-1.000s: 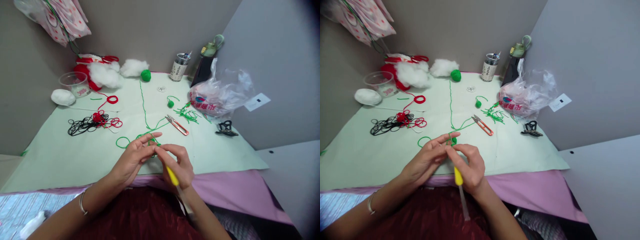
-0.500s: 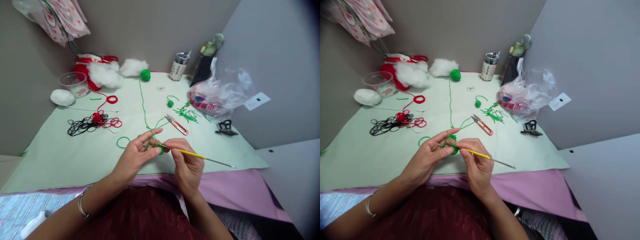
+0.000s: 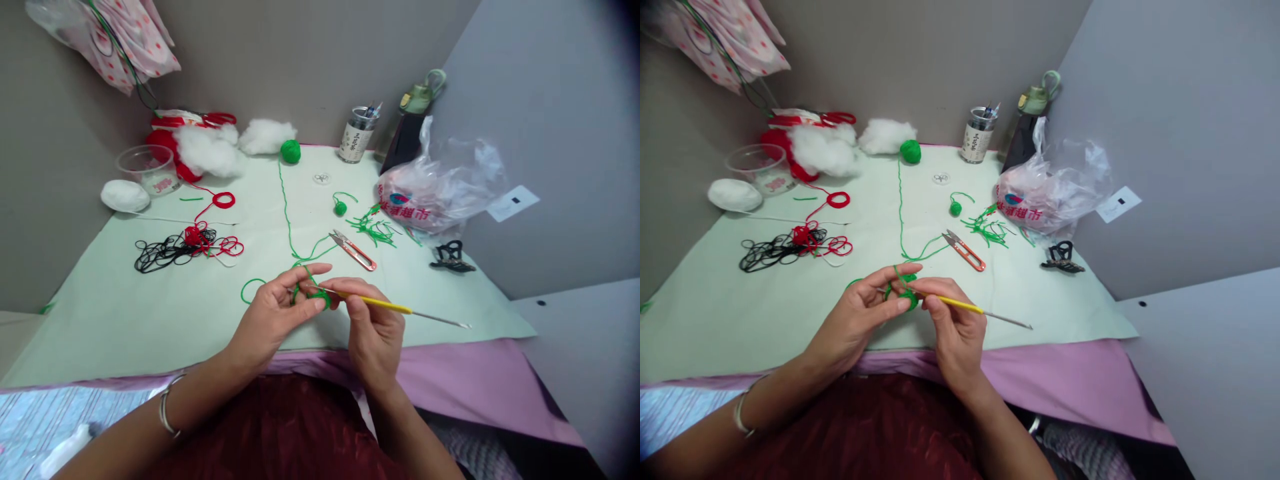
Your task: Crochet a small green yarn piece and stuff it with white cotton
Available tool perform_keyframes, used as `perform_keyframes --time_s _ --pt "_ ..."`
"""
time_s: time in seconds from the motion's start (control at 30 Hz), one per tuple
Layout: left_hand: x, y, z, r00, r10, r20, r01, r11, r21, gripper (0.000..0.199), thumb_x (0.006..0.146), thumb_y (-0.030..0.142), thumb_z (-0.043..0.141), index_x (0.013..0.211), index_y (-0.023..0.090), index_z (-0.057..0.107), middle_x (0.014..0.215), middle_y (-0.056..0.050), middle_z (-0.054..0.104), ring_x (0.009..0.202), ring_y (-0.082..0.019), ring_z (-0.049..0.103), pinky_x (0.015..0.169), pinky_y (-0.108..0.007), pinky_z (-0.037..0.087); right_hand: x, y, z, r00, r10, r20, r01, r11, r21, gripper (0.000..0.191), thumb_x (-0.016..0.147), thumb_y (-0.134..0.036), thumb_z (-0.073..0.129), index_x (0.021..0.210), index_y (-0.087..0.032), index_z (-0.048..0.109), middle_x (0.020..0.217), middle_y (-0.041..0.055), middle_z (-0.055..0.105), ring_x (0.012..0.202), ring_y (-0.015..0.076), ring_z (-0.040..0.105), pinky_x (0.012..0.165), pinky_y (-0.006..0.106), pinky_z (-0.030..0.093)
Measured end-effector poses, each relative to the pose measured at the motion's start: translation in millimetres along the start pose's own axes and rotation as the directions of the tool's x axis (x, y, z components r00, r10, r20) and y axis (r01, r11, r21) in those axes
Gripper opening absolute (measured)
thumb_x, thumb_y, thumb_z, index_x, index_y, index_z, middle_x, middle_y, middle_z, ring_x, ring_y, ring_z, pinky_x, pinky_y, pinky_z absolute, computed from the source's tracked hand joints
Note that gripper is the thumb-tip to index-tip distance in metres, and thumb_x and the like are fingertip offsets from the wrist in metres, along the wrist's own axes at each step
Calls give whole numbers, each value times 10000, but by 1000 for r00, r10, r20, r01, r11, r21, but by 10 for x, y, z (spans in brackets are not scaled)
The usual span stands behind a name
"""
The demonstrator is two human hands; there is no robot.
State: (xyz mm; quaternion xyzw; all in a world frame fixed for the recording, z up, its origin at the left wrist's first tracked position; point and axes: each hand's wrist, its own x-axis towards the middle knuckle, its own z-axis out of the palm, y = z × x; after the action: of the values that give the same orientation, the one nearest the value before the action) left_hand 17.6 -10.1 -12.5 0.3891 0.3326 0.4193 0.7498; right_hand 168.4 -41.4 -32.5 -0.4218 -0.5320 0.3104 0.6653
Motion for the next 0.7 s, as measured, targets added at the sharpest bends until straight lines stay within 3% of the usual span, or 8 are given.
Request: perform_keyframes --time_s 0.1,0.17,0.27,0.37,0.47,0.57,0.63,0.7 --pt "4 -30 19 997 28 -71 -27 1000 9 379 804 276 886 1176 252 818 841 14 666 828 -125 619 851 -248 460 -39 -6 16 992 -125 0 123 978 -167 218 1026 -181 596 1080 -264 790 934 37 797 796 167 722 690 306 607" --pt "10 -43 29 993 25 -119 -29 999 -38 445 784 278 902 1214 230 802 843 11 670 804 -120 600 828 -245 456 -62 6 3 962 -265 68 272 904 -329 250 998 -132 623 1133 -267 784 1006 59 799 879 190 745 746 338 629" --pt "24 -36 21 992 -100 -84 85 984 -158 493 770 279 909 1238 178 788 798 18 632 617 -61 444 674 -219 403 -73 18 -33 899 -407 164 434 769 -470 332 954 -84 671 1206 -275 769 1107 84 792 980 210 748 803 351 632" --pt "42 -9 -4 984 -174 -23 166 963 -213 440 796 280 888 1210 162 801 755 34 580 546 -39 295 607 -215 355 -34 -3 -48 953 -303 18 290 892 -348 262 990 -101 618 1130 -259 773 956 49 782 835 182 729 719 327 613" --pt "43 -17 3 992 -34 -125 18 991 -133 452 781 241 897 1224 228 805 806 26 606 689 -75 480 748 -214 423 5 -12 -16 988 -133 -74 118 977 -178 230 1034 -154 559 1022 -241 772 847 22 739 692 149 682 624 297 581" --pt "32 -68 30 988 12 -151 -29 993 -111 534 773 233 904 1291 272 777 838 19 641 811 -105 561 817 -214 441 -22 27 25 966 -256 32 250 900 -358 217 988 -124 636 1071 -253 789 948 49 766 839 179 728 721 319 609" --pt "31 -88 27 991 -112 -72 97 977 -192 533 784 275 897 1301 242 774 804 11 637 745 -96 539 784 -218 455 -54 57 28 914 -396 94 391 790 -473 287 952 -82 673 1136 -268 790 1036 70 778 940 199 735 782 335 614" --pt "41 -76 6 977 -215 -1 207 942 -263 477 784 292 893 1243 202 802 782 6 619 698 -85 513 799 -234 481 -63 66 11 913 -406 48 381 802 -460 298 962 -74 651 1147 -267 784 1021 65 777 933 192 730 785 333 608"
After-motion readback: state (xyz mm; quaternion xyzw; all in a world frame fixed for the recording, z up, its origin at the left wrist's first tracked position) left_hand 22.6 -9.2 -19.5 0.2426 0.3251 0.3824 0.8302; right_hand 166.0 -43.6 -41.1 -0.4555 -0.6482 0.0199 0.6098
